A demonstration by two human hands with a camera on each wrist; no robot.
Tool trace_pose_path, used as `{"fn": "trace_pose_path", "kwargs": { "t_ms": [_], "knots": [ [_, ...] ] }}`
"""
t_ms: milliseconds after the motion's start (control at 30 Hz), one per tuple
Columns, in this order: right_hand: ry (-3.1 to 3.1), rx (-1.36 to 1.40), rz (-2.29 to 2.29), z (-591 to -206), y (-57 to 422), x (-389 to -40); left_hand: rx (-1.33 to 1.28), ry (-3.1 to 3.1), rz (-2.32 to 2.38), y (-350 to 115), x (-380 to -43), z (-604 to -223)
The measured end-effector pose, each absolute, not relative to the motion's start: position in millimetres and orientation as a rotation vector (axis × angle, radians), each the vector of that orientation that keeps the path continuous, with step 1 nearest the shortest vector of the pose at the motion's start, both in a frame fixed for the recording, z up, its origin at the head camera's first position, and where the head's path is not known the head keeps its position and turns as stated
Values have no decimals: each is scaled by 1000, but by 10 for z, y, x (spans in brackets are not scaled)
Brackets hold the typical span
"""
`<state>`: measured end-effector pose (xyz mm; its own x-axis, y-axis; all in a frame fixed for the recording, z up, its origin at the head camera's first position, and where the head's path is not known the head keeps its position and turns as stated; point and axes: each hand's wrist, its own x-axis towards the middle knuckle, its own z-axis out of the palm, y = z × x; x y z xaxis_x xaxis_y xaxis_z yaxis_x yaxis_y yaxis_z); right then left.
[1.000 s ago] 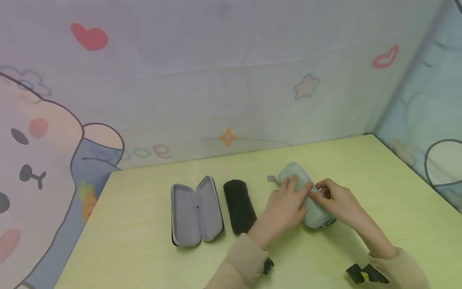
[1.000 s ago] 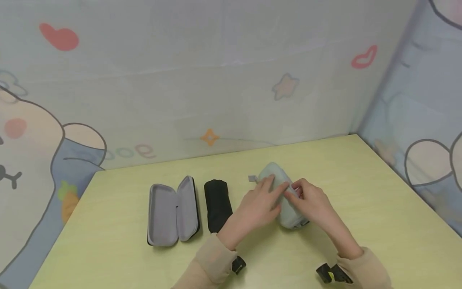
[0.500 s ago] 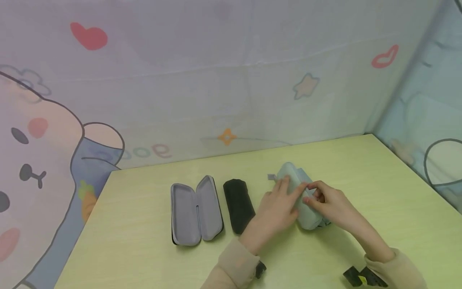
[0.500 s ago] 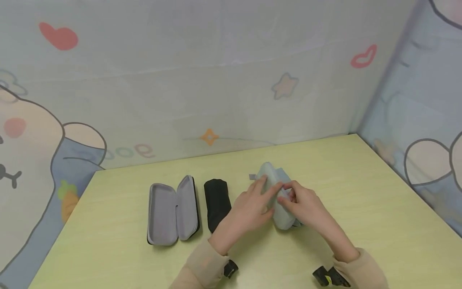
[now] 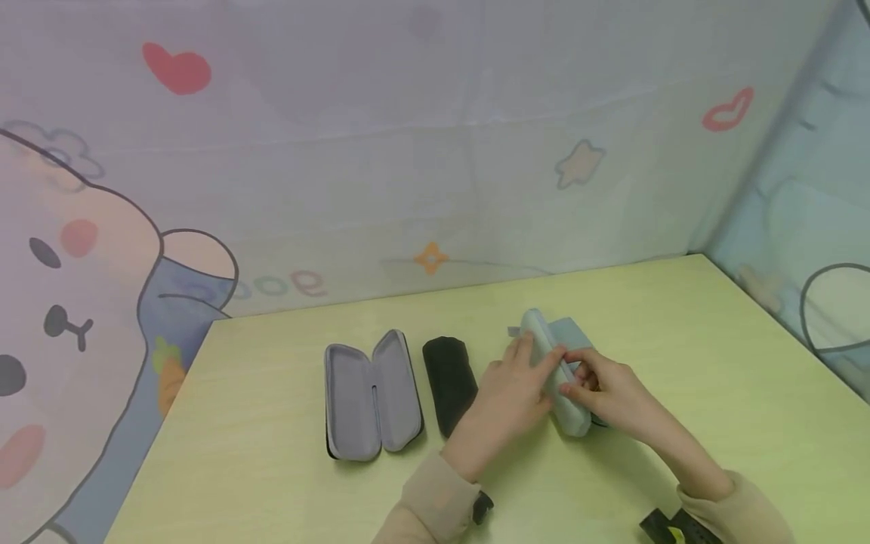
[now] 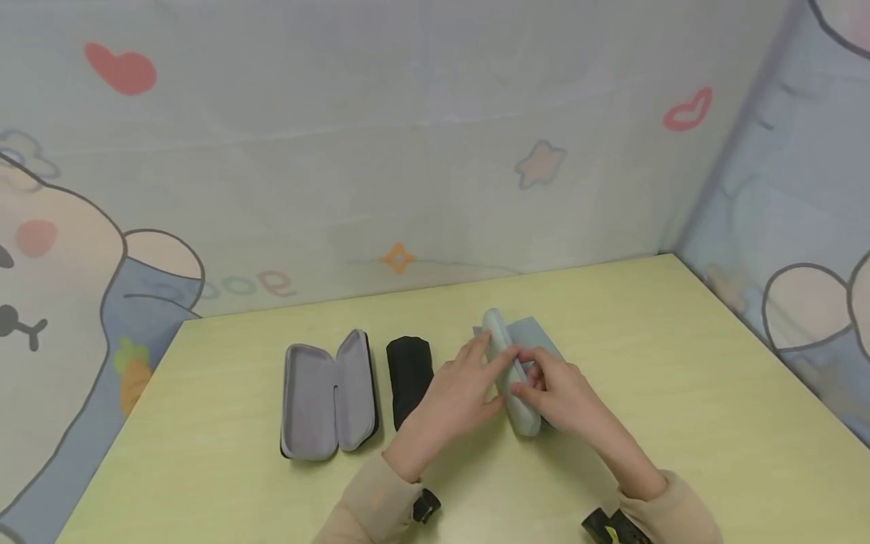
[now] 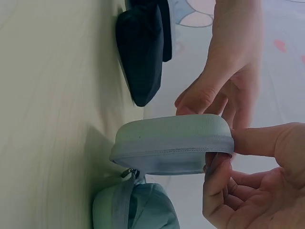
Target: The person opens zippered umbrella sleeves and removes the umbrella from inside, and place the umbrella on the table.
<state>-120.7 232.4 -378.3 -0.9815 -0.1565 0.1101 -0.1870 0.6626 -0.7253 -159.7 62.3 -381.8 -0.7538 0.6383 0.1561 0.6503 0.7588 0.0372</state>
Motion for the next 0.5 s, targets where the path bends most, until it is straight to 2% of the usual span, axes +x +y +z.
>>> {"fn": "trace_pose_path", "kwargs": {
  "t_ms": [500],
  "knots": [
    [-2886, 291, 1146, -3745, 2308, -1209, -1036, -2840, -191, 479, -1629, -3832]
  ]
}}
